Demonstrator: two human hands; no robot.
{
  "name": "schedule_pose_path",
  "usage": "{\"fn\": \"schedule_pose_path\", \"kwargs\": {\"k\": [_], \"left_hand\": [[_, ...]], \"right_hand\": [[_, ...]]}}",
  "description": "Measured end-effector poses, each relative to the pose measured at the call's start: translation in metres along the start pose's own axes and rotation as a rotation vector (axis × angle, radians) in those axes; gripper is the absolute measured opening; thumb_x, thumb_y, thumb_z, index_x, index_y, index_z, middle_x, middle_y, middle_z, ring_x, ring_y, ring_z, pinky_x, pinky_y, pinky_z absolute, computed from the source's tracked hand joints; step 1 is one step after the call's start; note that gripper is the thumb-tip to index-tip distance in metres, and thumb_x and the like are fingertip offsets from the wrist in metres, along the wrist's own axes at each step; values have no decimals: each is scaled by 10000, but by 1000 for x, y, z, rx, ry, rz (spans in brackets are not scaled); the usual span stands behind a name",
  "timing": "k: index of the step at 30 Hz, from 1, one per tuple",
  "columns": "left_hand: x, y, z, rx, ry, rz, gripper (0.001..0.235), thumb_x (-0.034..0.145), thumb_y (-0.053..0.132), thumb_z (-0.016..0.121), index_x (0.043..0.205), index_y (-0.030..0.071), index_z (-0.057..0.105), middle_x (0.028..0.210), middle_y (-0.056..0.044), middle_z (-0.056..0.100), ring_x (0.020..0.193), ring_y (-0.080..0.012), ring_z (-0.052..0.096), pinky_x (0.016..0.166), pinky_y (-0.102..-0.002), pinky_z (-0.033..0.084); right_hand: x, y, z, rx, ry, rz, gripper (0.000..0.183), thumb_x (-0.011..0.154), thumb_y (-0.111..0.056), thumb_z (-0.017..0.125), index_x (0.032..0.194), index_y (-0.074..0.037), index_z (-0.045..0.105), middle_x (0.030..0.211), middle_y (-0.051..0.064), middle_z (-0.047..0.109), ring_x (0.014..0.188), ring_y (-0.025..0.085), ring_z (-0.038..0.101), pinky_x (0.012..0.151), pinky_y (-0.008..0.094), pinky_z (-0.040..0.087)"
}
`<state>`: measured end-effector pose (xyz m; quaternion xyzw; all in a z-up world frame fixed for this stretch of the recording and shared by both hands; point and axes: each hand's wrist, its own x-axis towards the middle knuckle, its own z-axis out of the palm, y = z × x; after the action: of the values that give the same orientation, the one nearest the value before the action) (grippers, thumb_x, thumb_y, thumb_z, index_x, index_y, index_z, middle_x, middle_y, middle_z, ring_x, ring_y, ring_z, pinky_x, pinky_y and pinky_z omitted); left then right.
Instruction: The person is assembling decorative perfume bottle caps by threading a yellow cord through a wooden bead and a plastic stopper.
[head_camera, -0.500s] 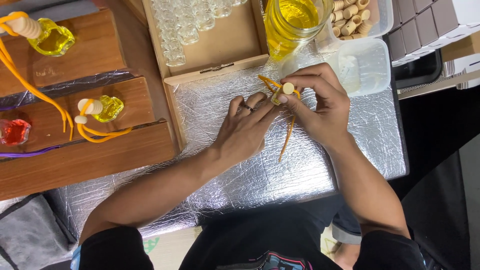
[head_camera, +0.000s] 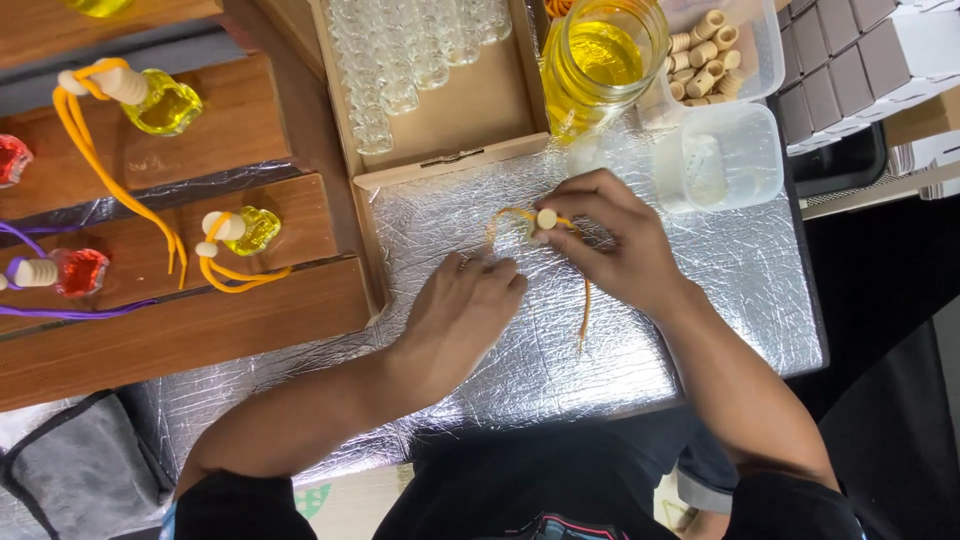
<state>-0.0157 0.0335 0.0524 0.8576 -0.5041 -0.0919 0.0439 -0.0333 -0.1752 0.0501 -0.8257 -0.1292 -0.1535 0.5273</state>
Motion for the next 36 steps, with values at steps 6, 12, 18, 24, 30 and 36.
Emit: {"fn": "schedule_pose_path", "kwargs": {"k": [6, 12, 18, 24, 30, 36], "left_hand": [[5, -16, -11, -100, -158, -35, 274, 835, -98, 577, 899, 127, 721, 813, -32, 696, 712, -259, 723, 624, -419, 516], [1, -19, -35, -211, -262, -11, 305, 807, -207, 571, 955, 20, 710, 891, -124, 702, 756, -310, 741, 631, -420, 591], [2, -15, -46, -220, -307, -11, 311, 795, -228, 572, 954, 1, 709, 898, -135, 668, 754, -317, 725, 615, -435, 594], [3, -15, -34, -207, -341, -23, 244, 846, -180, 569, 955, -13, 710, 872, -136, 675, 741, -271, 733, 626, -400, 621], [0, -7, -34, -84, -287, -114, 190, 843, -148, 612, 943, -5, 685, 857, -119, 674, 734, -252, 748, 608, -354, 626], [4, -13, -26, -93, -290, -54, 166, 846, -105, 651, 969, 0, 693, 830, -139, 665, 693, -250, 741, 588, -340, 606]], "right_hand": [[3, -6, 7, -188, -166, -20, 235, 932, -11, 768, 1147, 68, 715, 1053, 194, 668, 972, 358, 721, 873, 456, 580], [3, -5, 5, -307, -179, -68, 363, 925, -86, 797, 1245, 36, 678, 1082, 147, 622, 1069, 362, 697, 917, 462, 572], [-8, -4, -1, -369, -107, -180, 125, 1001, -138, 724, 1052, -27, 752, 793, 67, 568, 695, 262, 609, 630, 366, 521], [11, -36, -31, -7, -694, 341, 157, 862, 10, 694, 955, -61, 799, 753, 142, 774, 639, 295, 747, 634, 415, 589], [23, -52, -34, -123, -960, 493, 275, 880, 11, 678, 1141, -40, 746, 988, 181, 771, 957, 364, 791, 862, 491, 621], [-5, -22, -17, -214, -799, 379, 271, 948, -133, 664, 1208, -177, 726, 1032, 77, 711, 935, 280, 756, 789, 402, 621]]}}
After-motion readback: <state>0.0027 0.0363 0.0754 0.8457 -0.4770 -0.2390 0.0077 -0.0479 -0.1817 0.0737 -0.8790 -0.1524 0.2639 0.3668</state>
